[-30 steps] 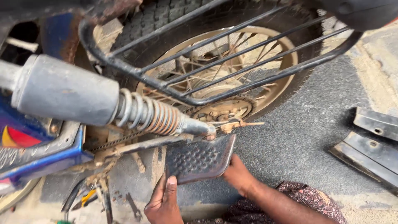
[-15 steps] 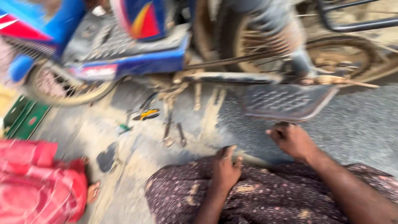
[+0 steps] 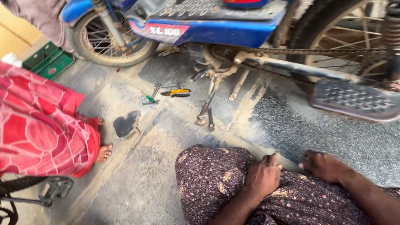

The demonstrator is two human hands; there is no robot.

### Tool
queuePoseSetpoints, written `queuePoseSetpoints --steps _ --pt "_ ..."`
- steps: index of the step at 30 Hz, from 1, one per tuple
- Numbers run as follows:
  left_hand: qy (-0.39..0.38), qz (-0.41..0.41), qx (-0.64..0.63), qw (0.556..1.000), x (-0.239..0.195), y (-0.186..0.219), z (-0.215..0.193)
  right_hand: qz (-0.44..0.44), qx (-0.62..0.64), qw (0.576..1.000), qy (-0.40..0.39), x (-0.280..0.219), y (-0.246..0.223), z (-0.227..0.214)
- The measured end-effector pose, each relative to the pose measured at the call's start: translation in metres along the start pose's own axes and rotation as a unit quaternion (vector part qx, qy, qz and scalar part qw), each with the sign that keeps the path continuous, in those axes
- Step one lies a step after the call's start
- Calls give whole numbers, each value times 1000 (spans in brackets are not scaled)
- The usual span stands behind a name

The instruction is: The person is repairing the rear suspension and chain area of a blue motorcycle. They use a wrench to loosen and tighten bolts on the shock absorber and chain guard, remove a metal cover, and adjust the chain tension.

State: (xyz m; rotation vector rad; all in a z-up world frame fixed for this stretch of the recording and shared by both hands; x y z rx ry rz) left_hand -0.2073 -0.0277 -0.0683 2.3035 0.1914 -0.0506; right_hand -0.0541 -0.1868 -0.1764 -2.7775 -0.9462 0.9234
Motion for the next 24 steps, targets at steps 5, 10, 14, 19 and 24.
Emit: queuePoseSetpoints --steps 5,10,14,19,24 --pt "126 161 36 978 -28 5 -13 -7 -46 999 -16 -15 -25 9" --pt "221 241 -10 945 -74 9 -61 -9 -61 998 9 -39 -49 22" --pt "296 242 -133 914 -118 -4 -134 -29 -59 995 71 12 0 86" --pt "494 194 -101 841 -166 -75 -194 -58 -49 991 110 67 53 136" --pt "582 -23 -274 765 -174 -169 -235 3 -22 985 170 0 -70 37"
Point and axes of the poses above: each hand's wrist, its own x-axis towards the middle knuckle, its own z-axis out of the palm, y = z × x, the point moved 8 cm from there along x, towards the middle knuckle, and after that the axes turned 11 degrees about -x, right-handed, at the moved point
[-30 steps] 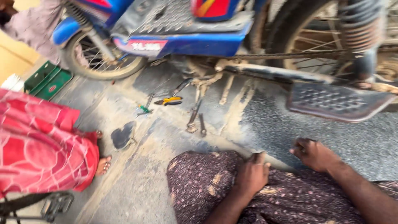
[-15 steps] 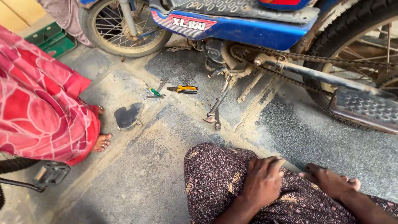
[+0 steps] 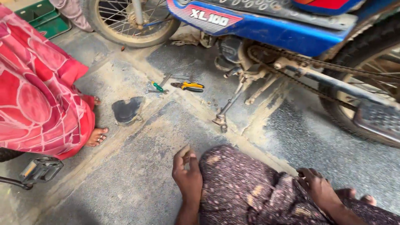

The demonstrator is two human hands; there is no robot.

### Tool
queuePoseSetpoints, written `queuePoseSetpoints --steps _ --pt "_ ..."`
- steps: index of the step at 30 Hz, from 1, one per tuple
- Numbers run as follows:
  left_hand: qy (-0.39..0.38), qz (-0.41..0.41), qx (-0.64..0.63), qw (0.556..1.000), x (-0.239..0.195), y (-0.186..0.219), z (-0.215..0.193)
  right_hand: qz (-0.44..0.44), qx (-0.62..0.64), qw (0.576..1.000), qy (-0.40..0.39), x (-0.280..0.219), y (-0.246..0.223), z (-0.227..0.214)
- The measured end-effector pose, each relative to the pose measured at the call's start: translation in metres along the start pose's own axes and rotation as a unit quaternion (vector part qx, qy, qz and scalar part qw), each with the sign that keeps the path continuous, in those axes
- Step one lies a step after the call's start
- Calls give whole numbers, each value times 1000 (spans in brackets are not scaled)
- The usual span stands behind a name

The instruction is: The person is repairing the rear suspension and chain area of a blue motorcycle. They use a wrench to loosen and tighten bolts on the shock absorber and chain guard, remove a metal cover, and adjust the chain tension.

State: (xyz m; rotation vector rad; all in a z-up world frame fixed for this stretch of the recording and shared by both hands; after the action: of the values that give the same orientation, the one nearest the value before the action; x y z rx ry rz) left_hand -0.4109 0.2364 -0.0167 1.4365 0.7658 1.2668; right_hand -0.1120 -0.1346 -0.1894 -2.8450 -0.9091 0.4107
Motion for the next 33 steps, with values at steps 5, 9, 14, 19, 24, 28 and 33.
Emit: queuePoseSetpoints --steps 5,9,14,19,24,28,33 --pt "-12 -51 67 996 53 -58 6 -19 12 999 45 11 -34 5" --pt "-76 -45 175 981 120 -139 19 -10 -4 996 89 38 -67 17" --pt "-43 -104 216 970 245 -263 17 16 -31 986 164 97 -117 32" --pt "-23 -124 313 941 375 -372 14 18 -44 973 226 127 -169 25" --pt "10 -118 419 900 461 -380 26 34 -55 963 263 129 -150 34" --pt "48 -237 462 853 481 -342 59 13 -45 963 265 139 -126 62" --pt "59 -228 514 825 485 -371 56 45 -103 972 205 141 -145 45"
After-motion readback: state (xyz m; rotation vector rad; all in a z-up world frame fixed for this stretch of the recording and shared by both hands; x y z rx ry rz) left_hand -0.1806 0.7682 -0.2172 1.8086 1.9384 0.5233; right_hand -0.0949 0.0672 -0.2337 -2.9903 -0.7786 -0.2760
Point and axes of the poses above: each hand's wrist, its own x-axis towards the middle knuckle, its own z-axis out of the palm, y = z × x, the point moved 8 cm from there along x, towards the middle knuckle, and after that the axes turned 11 degrees about -x, right-handed, at the moved point
